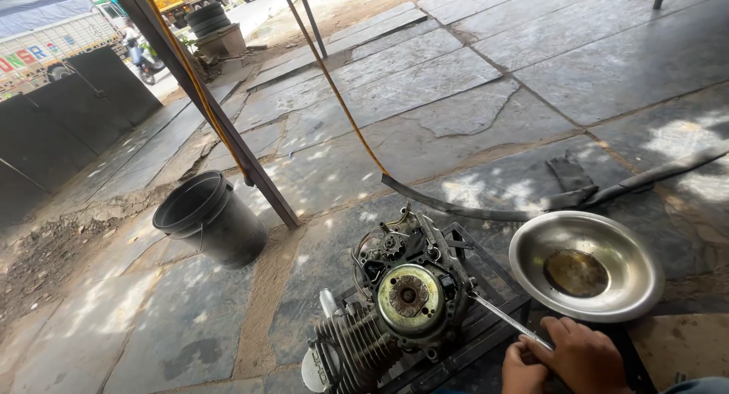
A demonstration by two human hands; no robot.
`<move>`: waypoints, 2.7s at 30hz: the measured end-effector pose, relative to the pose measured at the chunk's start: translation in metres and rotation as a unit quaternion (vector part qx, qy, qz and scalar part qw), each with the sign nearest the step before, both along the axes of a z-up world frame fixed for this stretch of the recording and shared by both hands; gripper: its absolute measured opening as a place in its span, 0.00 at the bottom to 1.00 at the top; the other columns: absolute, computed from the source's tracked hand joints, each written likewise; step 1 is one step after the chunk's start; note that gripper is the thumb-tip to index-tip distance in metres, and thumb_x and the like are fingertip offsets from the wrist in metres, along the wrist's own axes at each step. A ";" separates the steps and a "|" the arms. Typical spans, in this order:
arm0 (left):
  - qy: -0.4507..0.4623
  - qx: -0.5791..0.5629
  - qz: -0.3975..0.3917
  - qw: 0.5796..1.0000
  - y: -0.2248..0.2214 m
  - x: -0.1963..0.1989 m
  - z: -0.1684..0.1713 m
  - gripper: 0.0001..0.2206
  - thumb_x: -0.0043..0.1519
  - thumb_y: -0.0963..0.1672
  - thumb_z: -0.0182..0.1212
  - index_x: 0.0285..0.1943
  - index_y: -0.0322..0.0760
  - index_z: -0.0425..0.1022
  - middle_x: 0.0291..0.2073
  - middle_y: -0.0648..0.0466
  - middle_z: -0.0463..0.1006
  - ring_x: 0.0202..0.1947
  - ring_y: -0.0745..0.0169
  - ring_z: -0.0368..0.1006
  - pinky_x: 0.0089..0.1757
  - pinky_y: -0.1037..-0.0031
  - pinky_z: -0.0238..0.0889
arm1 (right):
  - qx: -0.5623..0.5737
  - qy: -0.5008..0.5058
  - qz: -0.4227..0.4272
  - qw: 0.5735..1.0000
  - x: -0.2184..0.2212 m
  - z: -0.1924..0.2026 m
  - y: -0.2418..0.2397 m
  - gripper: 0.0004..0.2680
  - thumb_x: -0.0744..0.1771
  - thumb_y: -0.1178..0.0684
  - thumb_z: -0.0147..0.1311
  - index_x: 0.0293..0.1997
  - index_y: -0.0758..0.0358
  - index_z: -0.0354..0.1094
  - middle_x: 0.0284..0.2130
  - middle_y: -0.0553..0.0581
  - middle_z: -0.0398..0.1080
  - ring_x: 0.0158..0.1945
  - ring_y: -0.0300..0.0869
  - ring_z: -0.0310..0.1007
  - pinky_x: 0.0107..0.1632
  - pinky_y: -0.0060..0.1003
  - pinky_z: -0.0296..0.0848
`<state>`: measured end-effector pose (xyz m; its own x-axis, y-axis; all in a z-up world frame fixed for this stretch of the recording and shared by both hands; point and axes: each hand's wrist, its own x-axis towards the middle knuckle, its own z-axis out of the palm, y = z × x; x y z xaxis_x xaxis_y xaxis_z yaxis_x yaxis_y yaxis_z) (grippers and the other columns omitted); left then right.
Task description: Repairing and disassembling a small motorcycle engine using a wrench and screwdriver in a workshop setting.
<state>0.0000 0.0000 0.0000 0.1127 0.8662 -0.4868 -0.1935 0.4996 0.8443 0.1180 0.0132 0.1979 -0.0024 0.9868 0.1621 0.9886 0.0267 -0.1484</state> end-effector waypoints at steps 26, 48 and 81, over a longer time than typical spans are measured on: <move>0.598 0.232 -0.007 0.767 0.130 -0.095 0.360 0.29 0.66 0.55 0.54 0.70 0.35 0.59 0.71 0.38 0.58 0.74 0.36 0.48 0.67 0.48 0.41 | 0.322 0.124 0.112 0.932 -0.003 0.006 -0.006 0.10 0.62 0.43 0.61 0.34 0.57 0.76 0.23 0.50 0.77 0.26 0.41 0.76 0.31 0.41 0.73; 0.679 0.216 0.011 0.701 0.149 -0.111 0.307 0.23 0.67 0.44 0.42 0.71 0.31 0.62 0.71 0.31 0.58 0.67 0.31 0.61 0.63 0.47 0.50 | 0.096 0.777 -0.216 0.583 0.036 -0.046 0.103 0.17 0.71 0.37 0.52 0.43 0.65 0.68 0.27 0.53 0.70 0.31 0.41 0.72 0.35 0.40 0.72; 0.585 0.317 0.244 0.705 -0.059 -0.262 0.335 0.18 0.65 0.50 0.57 0.59 0.37 0.73 0.60 0.44 0.73 0.63 0.44 0.68 0.58 0.55 0.61 | -0.174 0.135 0.066 0.973 -0.058 -0.008 0.108 0.22 0.68 0.31 0.45 0.54 0.56 0.76 0.45 0.63 0.79 0.51 0.56 0.79 0.53 0.52 0.76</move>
